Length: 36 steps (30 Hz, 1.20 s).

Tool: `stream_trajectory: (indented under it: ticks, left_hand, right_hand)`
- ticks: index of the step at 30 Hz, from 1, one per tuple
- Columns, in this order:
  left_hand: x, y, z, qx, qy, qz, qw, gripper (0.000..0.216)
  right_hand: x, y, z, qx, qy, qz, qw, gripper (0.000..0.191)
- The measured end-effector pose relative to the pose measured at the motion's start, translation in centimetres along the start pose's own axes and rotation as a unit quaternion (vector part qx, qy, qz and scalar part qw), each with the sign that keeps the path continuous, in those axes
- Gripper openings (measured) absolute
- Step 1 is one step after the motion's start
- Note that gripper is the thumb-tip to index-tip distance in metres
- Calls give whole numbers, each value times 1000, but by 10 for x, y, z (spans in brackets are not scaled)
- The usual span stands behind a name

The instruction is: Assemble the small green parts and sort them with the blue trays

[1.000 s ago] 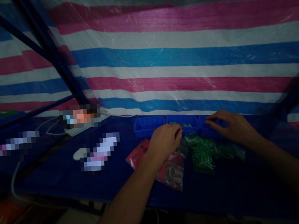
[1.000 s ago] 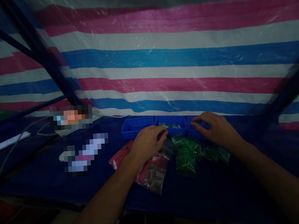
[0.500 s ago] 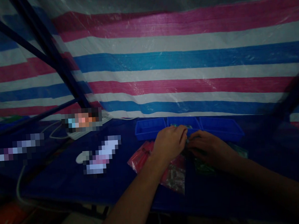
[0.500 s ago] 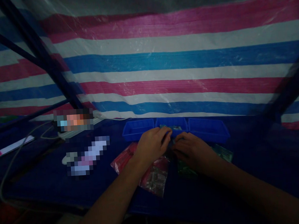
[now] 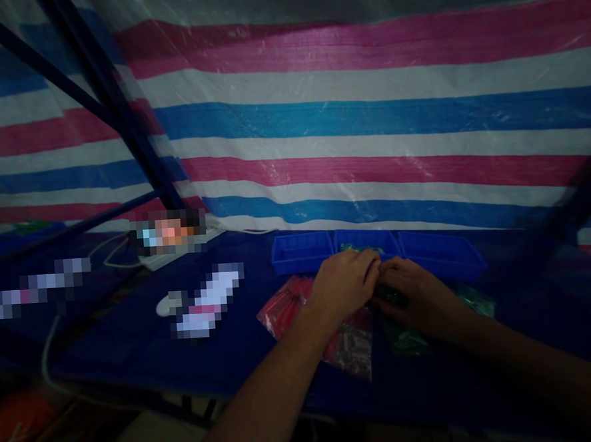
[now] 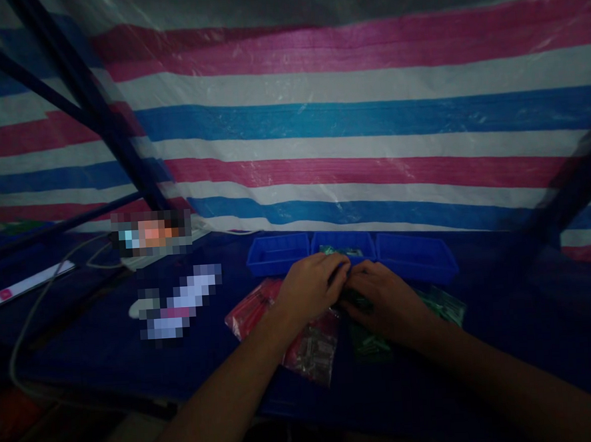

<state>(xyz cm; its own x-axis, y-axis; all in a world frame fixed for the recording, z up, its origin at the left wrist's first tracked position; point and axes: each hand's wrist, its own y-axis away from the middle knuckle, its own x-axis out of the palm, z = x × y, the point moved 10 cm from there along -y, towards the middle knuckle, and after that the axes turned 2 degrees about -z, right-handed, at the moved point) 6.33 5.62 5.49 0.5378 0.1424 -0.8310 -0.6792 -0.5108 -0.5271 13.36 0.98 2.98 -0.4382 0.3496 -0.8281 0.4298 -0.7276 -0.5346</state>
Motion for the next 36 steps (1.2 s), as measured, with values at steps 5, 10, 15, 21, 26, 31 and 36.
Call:
stream_trajectory:
  ticks: [5,10,15,21,26,31,36]
  left_hand:
    - [-1,-1,1,4,-5,-9,1000,22]
    - [-2,-2,-2,22,3,-12,1000,22]
    - [-2,-2,-3,23,5,-18,1000,23]
    - [-11,-3,-5,29,44,-42,998,23]
    - [-16,-1,-11,53,91,-26,994,29]
    - [-7,-1,-13,63,131,9,989,31]
    - [-9,-6,-4,27,201,-2,979,17]
  right_hand:
    - [2,-1,-4,15,12,-8,1000,14]
    - [2,-2,3,-1,3,4,1000,22]
    - [9,-1,2,-3,44,21,999,11]
    - [-4,-1,-8,36,14,-38,999,10]
    - [-30,13,-37,128,-108,-137,976,13]
    - [-36,26,-59,192,-173,-166,952,14]
    - [-31,27,-67,225,-232,-161,933,24]
